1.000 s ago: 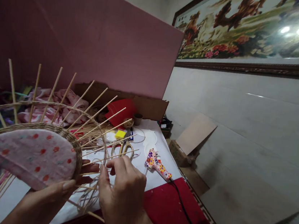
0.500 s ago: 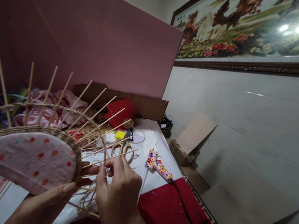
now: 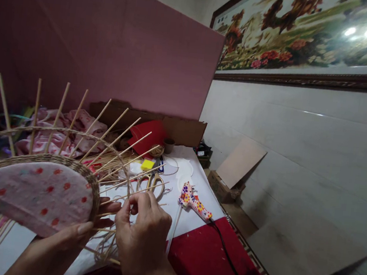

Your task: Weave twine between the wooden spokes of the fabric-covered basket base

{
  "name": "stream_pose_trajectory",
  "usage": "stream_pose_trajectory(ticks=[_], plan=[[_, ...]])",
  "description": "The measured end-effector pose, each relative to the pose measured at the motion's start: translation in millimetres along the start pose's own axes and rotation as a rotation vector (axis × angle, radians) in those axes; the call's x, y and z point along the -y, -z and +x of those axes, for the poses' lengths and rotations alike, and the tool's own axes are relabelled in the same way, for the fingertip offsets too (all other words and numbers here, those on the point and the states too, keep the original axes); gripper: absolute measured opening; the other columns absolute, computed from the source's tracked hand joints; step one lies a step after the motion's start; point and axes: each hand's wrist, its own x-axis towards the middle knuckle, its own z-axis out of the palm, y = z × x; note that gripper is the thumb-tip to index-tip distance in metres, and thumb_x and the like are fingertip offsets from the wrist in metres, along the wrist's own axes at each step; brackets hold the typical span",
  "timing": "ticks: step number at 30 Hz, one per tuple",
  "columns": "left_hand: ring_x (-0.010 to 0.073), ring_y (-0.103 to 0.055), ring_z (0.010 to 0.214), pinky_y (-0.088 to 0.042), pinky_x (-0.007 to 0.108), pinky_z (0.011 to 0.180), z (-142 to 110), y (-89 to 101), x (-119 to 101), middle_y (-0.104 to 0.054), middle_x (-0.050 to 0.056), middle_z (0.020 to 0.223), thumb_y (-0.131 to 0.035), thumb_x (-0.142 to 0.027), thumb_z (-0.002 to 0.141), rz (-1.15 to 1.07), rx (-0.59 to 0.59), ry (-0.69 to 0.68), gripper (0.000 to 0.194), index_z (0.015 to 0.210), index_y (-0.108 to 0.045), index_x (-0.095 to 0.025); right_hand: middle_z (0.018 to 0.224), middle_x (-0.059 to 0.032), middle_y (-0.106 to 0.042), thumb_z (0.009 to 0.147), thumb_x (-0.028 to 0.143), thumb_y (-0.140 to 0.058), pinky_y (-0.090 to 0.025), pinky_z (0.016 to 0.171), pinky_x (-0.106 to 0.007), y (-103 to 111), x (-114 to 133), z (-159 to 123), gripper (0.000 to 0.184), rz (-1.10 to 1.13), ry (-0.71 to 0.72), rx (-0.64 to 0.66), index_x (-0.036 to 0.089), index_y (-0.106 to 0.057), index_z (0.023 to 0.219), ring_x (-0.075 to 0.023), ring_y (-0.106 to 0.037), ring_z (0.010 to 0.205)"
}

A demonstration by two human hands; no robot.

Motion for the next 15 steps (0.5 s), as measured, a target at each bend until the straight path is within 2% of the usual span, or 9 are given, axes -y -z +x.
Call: stream_pose_trajectory(ticks=[3,5,9,15], plan=[[0.0225,-0.041,0.126,-0.035,0.03,0.102,-0.4,1.4,0.9,-0.069,0.001,0.113,-0.054,-0.018,0.079,0.032,0.054,-0.031,0.031,0.105,-0.069,-0.027,0.063,0.0007,-0.054,0.075,0.01,-0.05,-0.033,0.052,-0.023,0.4,-0.4,-0.2,0.012,0.011,0.014,0.0,0.018,-0.051,0.067,-0.0118,-0.049,0.055],[0.0234,-0.042,0.125,-0.034,0.032,0.103,-1.6,0.6,0.6,-0.068,0.002,0.114,-0.053,-0.02,0.08,0.043,0.079,-0.037,0.03,0.106,-0.069,-0.027,0.062,0.0006,-0.054,0.077,0.011,-0.05,-0.033,0.052,-0.023,0.6,-0.6,-0.4,0.012,0.017,0.019,-0.003,0.018,-0.051,0.067,-0.0117,-0.049,0.055],[0.0246,-0.043,0.124,-0.031,0.035,0.105,-3.3,-0.8,0.1,-0.068,0.002,0.114,-0.054,-0.02,0.08,0.042,0.051,-0.039,0.03,0.105,-0.069,-0.027,0.061,0.0005,-0.054,0.078,0.012,-0.048,-0.034,0.051,-0.023,0.6,-0.1,-0.9,0.012,0.012,0.012,-0.009,0.018,-0.052,0.068,-0.0119,-0.05,0.055],[0.0242,-0.034,0.13,-0.026,0.035,0.107,-3.3,-1.0,-0.6,-0.067,0.002,0.116,-0.052,-0.019,0.08,0.014,0.036,-0.005,0.031,0.105,-0.069,-0.025,0.06,0.0006,-0.055,0.079,0.015,-0.047,-0.037,0.051,-0.023,0.2,1.1,-0.6,0.012,-0.015,-0.023,0.013,0.018,-0.052,0.069,-0.0124,-0.053,0.054]])
